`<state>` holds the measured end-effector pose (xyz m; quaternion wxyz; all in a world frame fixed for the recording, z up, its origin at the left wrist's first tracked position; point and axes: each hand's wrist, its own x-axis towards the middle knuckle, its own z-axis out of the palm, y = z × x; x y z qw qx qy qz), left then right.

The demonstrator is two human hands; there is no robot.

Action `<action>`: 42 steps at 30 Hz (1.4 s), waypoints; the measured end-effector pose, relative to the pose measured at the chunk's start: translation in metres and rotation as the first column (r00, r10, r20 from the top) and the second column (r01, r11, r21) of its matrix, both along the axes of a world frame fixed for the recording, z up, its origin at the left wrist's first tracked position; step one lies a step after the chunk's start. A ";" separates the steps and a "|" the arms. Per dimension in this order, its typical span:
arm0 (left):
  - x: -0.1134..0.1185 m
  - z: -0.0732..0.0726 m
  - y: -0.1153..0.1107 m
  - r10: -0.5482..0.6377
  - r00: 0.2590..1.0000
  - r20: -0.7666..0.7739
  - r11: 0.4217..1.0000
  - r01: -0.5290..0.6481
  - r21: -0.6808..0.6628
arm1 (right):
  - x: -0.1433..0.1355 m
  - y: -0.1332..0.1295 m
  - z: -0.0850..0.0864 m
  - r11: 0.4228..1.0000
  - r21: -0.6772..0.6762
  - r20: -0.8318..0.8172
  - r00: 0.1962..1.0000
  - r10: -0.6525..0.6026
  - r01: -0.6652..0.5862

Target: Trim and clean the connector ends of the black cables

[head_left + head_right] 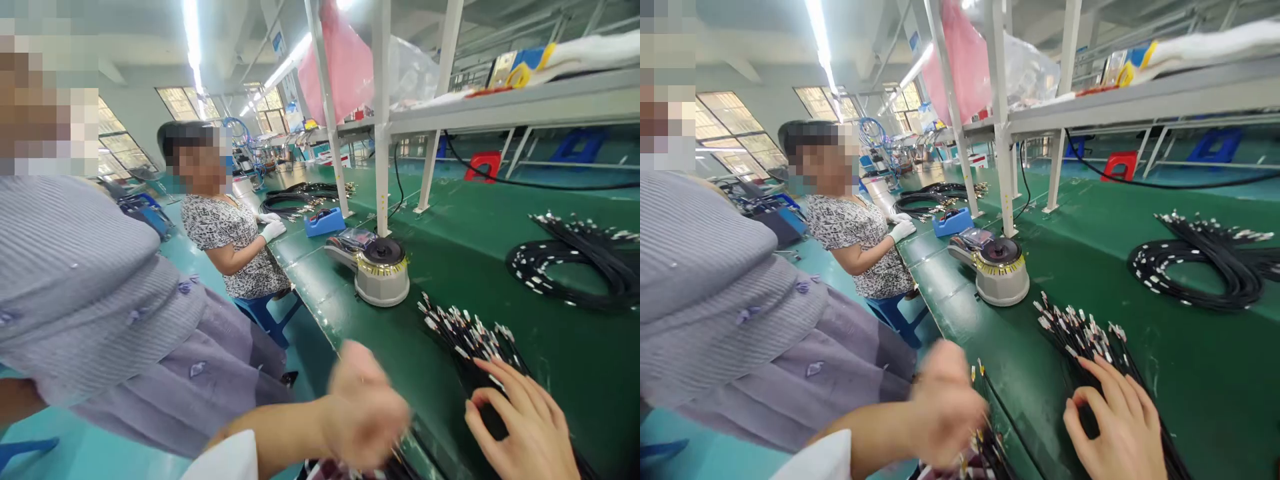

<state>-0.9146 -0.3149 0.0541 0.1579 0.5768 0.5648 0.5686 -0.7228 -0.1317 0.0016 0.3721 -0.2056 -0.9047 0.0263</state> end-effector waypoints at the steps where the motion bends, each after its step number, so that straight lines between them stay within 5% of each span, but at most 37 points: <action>1: 0.005 -0.004 0.010 -0.244 0.951 -0.192 0.969 0.231 -0.086 | 0.001 0.002 -0.001 1.000 0.005 -0.001 1.000 0.024 -0.024; 3: 0.013 -0.017 0.032 -0.418 0.825 -0.380 0.908 0.367 -0.201 | 0.005 0.006 -0.002 0.997 -0.013 -0.029 0.997 0.078 -0.078; 5: 0.013 -0.031 0.051 -0.289 0.892 -0.348 0.955 0.243 -0.171 | 0.011 0.010 -0.002 0.992 -0.078 -0.105 0.990 0.093 -0.102; 9: 0.002 -0.057 0.064 0.012 0.987 -0.159 0.955 -0.058 -0.290 | 0.019 0.008 0.001 0.975 -0.209 -0.260 0.965 0.025 -0.081; 11: -0.002 -0.066 0.064 0.040 0.996 -0.083 0.932 -0.067 -0.356 | 0.019 0.003 0.004 0.971 -0.212 -0.282 0.958 0.043 -0.106; 14: -0.005 -0.065 0.066 0.041 0.968 0.247 0.915 0.063 -0.399 | 0.015 -0.007 0.008 0.976 -0.134 -0.246 0.960 0.133 -0.170; 16: -0.008 -0.054 0.071 -0.003 0.864 0.503 0.893 0.229 -0.388 | 0.010 -0.013 0.009 0.976 -0.065 -0.182 0.964 0.195 -0.209; 19: -0.014 -0.031 0.076 -0.071 0.604 0.794 0.876 0.418 -0.240 | 0.003 -0.019 0.008 0.972 0.005 -0.089 0.968 0.233 -0.233; 21: -0.016 -0.019 0.077 -0.058 0.448 0.892 0.911 0.390 -0.137 | 0.000 -0.021 0.009 0.964 0.042 -0.051 0.963 0.263 -0.261; 22: -0.017 -0.015 0.077 -0.043 0.432 0.901 0.934 0.337 -0.117 | 0.000 -0.022 0.010 0.956 0.063 -0.039 0.957 0.289 -0.286; 28: -0.020 -0.013 0.073 0.043 0.468 0.883 0.991 0.092 -0.096 | -0.004 -0.027 0.017 0.875 0.151 0.058 0.888 0.457 -0.460; 34: -0.022 -0.013 0.069 0.037 0.485 0.874 0.988 0.115 -0.106 | -0.010 -0.033 0.019 0.799 0.152 0.140 0.813 0.565 -0.582; 39: -0.015 -0.004 0.057 0.064 0.542 0.838 0.990 0.074 -0.123 | 0.000 -0.037 0.016 0.782 -0.164 0.194 0.757 0.623 -0.601; 42: -0.011 0.001 0.049 0.085 0.604 0.793 0.981 0.088 -0.172 | 0.006 -0.034 0.018 0.765 -0.366 0.108 0.792 0.601 -0.531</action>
